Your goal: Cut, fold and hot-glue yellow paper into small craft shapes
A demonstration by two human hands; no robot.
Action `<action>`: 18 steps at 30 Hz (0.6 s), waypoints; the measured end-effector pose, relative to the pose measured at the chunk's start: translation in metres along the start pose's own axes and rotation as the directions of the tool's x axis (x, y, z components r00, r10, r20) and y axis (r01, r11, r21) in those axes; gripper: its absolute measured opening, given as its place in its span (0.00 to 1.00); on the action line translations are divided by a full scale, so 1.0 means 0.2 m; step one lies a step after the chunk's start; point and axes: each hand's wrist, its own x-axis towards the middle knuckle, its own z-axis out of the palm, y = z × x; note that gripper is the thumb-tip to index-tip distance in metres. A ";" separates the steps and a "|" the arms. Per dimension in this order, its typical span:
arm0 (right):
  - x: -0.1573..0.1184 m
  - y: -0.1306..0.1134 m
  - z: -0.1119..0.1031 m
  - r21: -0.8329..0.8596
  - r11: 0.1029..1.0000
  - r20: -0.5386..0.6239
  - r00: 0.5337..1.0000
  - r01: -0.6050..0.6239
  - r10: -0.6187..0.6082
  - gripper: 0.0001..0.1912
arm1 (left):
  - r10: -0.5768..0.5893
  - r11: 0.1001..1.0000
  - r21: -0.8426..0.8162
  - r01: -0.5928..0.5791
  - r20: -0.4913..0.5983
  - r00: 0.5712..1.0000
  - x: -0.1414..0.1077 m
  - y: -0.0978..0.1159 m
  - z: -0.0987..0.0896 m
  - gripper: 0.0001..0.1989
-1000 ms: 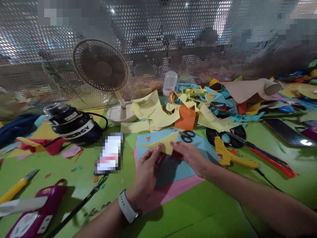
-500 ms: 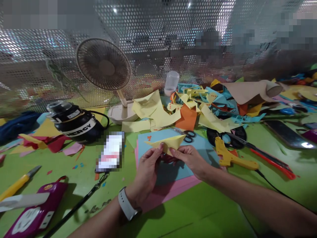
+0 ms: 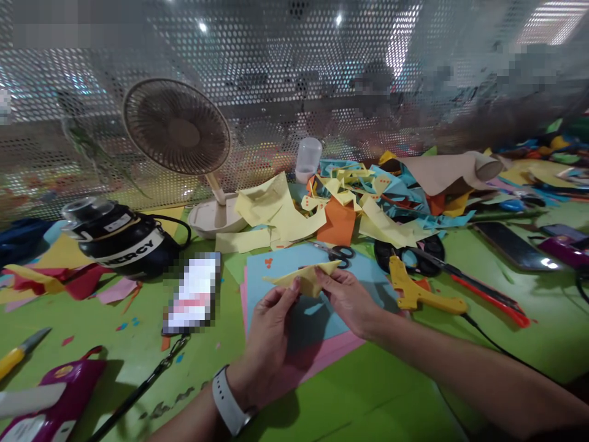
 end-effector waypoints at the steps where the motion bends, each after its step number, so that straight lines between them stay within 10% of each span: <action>1: 0.00 0.00 0.00 0.035 0.999 0.016 1.000 0.000 -0.001 0.13 | 0.006 1.000 0.001 -0.006 0.001 1.000 0.00 0.00 0.00 0.11; 11: 0.01 -0.04 -0.01 0.190 0.982 -0.013 1.000 0.006 -0.004 0.12 | 0.031 0.999 0.019 -0.031 0.004 1.000 0.01 0.01 0.00 0.09; 18: 0.08 -0.15 -0.08 0.134 0.976 -0.244 0.960 0.173 -0.136 0.13 | 0.067 0.998 -0.012 -0.068 -0.050 0.996 0.04 0.03 -0.01 0.14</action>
